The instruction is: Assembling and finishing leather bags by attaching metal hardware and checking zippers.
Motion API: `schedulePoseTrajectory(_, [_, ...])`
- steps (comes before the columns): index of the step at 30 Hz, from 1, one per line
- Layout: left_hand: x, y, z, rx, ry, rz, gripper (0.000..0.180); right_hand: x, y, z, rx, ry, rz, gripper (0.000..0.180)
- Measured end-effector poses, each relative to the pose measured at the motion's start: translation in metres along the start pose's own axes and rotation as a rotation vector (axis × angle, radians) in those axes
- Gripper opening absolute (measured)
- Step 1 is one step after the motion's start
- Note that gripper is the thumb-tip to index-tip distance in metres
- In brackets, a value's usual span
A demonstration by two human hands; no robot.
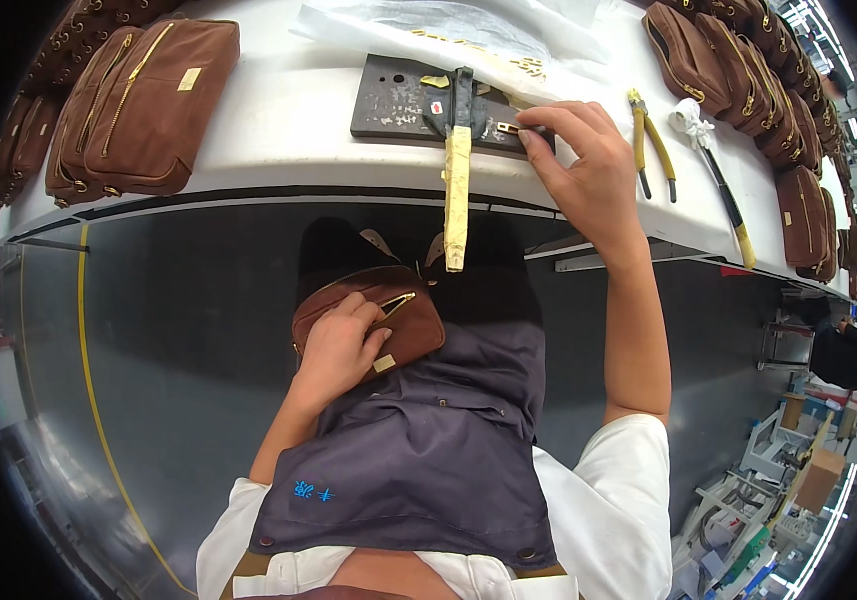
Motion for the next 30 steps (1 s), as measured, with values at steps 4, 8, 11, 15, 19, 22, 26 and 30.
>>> schedulePoseTrajectory(4, [0.001, 0.004, 0.004, -0.017, -0.05, 0.043, 0.02, -0.004, 0.002, 0.001, 0.011, -0.014, 0.016, 0.024])
schedulePoseTrajectory(8, [0.003, 0.005, 0.002, -0.051, -0.061, 0.023, 0.025, -0.005, 0.006, 0.009, -0.046, -0.048, 0.029, 0.03])
schedulePoseTrajectory(11, [0.004, 0.004, -0.001, -0.072, -0.033, 0.008, 0.027, -0.005, 0.007, 0.013, -0.081, -0.063, 0.02, 0.033])
schedulePoseTrajectory(15, [0.004, 0.007, -0.006, -0.056, 0.002, 0.043, 0.023, -0.007, 0.008, 0.012, -0.097, -0.036, -0.006, 0.029])
schedulePoseTrajectory(19, [0.005, 0.007, -0.011, 0.014, 0.025, -0.022, 0.021, -0.014, 0.01, 0.017, -0.075, -0.079, -0.089, 0.021])
schedulePoseTrajectory(22, [0.005, 0.008, -0.013, 0.008, -0.015, 0.003, 0.02, -0.04, 0.0, 0.043, -0.102, -0.087, -0.254, 0.015])
schedulePoseTrajectory(26, [0.014, 0.006, -0.002, -0.116, -0.053, 0.024, 0.018, -0.077, 0.018, 0.034, 0.225, 0.146, -0.176, 0.011])
schedulePoseTrajectory(30, [0.024, -0.019, -0.002, -0.219, -0.02, -0.063, 0.015, -0.116, 0.083, 0.019, 0.659, 0.437, 0.149, 0.013])
Point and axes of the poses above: each hand's wrist, its own x-axis towards the middle knuckle, its own y-axis out of the palm, z = x × y, the point moved 10 cm from there along x, towards the middle knuckle, and after that the axes turned 8 degrees about z, right-handed, at the moved point
